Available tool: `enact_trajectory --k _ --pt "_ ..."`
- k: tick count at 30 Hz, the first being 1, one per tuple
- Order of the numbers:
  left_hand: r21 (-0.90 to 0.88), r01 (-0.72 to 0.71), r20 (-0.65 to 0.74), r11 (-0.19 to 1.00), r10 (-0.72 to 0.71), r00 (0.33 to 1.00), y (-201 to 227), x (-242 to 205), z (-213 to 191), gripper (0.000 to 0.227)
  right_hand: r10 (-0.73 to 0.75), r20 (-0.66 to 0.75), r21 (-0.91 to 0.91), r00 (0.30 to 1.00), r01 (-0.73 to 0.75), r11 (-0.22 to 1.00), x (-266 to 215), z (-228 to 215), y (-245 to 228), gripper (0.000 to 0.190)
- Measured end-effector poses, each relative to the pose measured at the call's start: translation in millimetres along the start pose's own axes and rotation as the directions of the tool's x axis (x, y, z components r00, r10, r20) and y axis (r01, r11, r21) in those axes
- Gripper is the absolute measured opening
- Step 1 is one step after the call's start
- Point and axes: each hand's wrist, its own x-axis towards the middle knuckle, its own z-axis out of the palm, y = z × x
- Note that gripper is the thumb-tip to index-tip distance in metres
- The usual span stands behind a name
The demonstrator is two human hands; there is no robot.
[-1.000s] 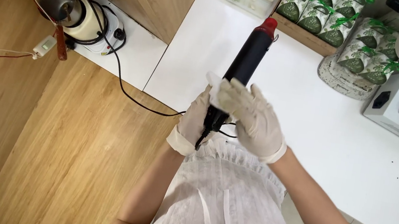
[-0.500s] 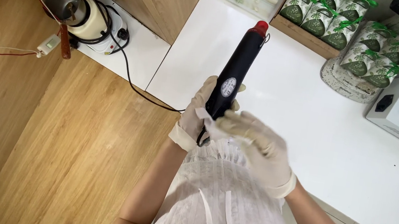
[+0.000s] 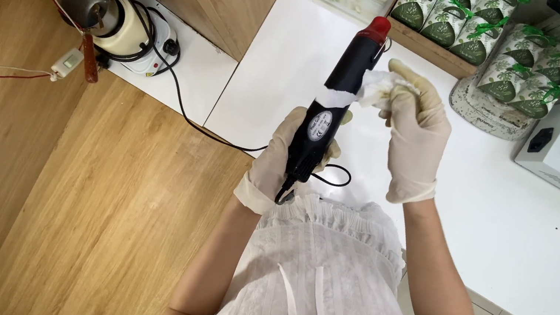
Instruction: The recorder uses a piece of tissue to clean wax or residue off the barrel of a handheld heat gun tool.
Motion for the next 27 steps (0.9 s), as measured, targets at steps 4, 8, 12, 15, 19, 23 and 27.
enact_trajectory --k 4,8,12,15,19,23,27 --pt "0.027 -0.037 0.036 0.999 0.036 0.999 4.4 -8.0 0.8 0.055 0.091 0.008 0.040 0.996 -0.091 0.995 15.7 -7.6 -12.1 0.028" --pt "0.048 -0.007 0.041 0.999 0.005 0.999 5.8 -8.5 5.5 0.056 0.173 0.070 0.050 0.983 -0.176 0.983 18.0 -10.7 -20.1 0.029" --pt "0.050 -0.003 0.073 0.999 -0.001 0.997 -4.8 -2.2 1.9 0.062 -0.003 -0.018 -0.011 1.000 0.002 1.000 13.7 -2.2 -6.9 0.025" --pt "0.036 0.008 0.069 0.999 -0.010 0.998 -6.7 1.5 1.6 0.064 -0.249 -0.095 -0.170 0.964 0.231 0.958 1.7 6.9 11.0 0.018" --pt "0.021 0.036 0.055 0.999 -0.037 0.998 -7.6 2.4 2.9 0.060 -0.364 -0.103 -0.428 0.925 0.289 0.856 -13.9 23.7 -7.7 0.022" --pt "-0.034 0.035 -0.023 0.999 -0.036 0.999 -16.2 6.3 -5.1 0.050 -0.176 -0.079 -0.385 0.981 0.133 0.913 -28.0 41.4 -31.9 0.036" --pt "-0.055 0.081 -0.023 0.995 -0.083 0.996 -14.8 5.7 -3.8 0.056 -0.223 -0.060 -0.253 0.973 0.201 0.946 -32.4 49.4 -21.3 0.041"
